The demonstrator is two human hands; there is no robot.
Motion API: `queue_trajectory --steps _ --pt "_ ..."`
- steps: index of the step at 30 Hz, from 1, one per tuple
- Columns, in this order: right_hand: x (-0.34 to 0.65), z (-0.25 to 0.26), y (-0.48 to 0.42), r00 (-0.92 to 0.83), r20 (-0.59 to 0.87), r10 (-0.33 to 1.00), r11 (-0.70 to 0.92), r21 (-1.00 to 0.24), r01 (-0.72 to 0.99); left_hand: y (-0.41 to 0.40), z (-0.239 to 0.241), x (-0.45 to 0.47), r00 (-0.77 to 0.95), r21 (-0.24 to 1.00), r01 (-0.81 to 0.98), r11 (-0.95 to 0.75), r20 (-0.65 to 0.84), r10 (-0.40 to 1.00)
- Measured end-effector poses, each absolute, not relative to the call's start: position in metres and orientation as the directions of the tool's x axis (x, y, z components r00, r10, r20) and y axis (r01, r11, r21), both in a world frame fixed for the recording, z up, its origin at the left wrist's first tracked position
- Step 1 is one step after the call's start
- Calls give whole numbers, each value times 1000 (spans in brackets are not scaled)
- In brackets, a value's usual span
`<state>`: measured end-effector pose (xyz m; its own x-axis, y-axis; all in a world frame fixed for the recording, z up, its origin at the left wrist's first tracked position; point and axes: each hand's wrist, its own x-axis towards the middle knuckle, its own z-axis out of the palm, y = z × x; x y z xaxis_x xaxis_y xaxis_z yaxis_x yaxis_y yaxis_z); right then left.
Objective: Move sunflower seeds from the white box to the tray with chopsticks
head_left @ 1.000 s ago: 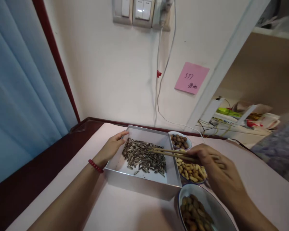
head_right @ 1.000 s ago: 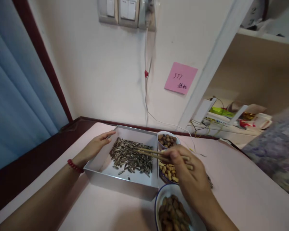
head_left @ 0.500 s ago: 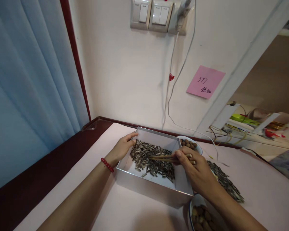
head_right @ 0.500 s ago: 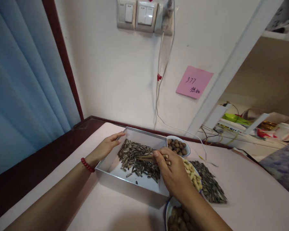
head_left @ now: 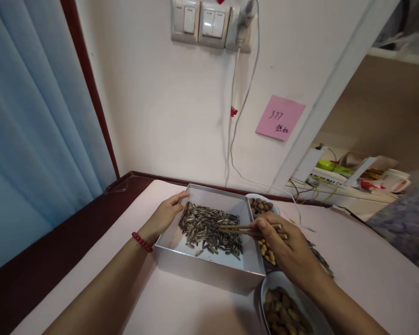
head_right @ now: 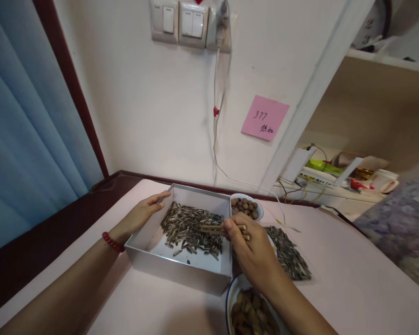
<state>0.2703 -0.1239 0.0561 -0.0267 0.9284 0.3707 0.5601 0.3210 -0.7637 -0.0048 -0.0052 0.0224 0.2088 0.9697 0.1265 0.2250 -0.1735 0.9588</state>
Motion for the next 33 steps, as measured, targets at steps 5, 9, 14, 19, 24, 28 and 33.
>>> queue_trajectory --steps 5,9,14,19,24,28,33 --pt "264 52 -117 -30 383 923 331 -753 569 -7 26 -4 207 953 244 -179 129 970" --pt "269 55 -123 14 415 909 340 -762 551 -7 27 -4 206 950 257 -179 127 970" --pt "297 78 -154 199 486 851 337 -795 504 -4 26 -5 225 942 265 -207 148 963" --pt "336 99 -191 549 584 598 253 -787 562 -3 27 -5 228 934 289 -210 146 963" --pt "368 91 -211 712 497 496 -10 -817 577 -3 28 -5 213 940 283 -191 133 968" --pt "368 82 -208 696 499 517 83 -838 539 -5 29 -4 212 945 263 -192 138 967" --pt "327 80 -183 465 538 703 276 -809 519 -6 29 -3 211 949 252 -189 136 968"
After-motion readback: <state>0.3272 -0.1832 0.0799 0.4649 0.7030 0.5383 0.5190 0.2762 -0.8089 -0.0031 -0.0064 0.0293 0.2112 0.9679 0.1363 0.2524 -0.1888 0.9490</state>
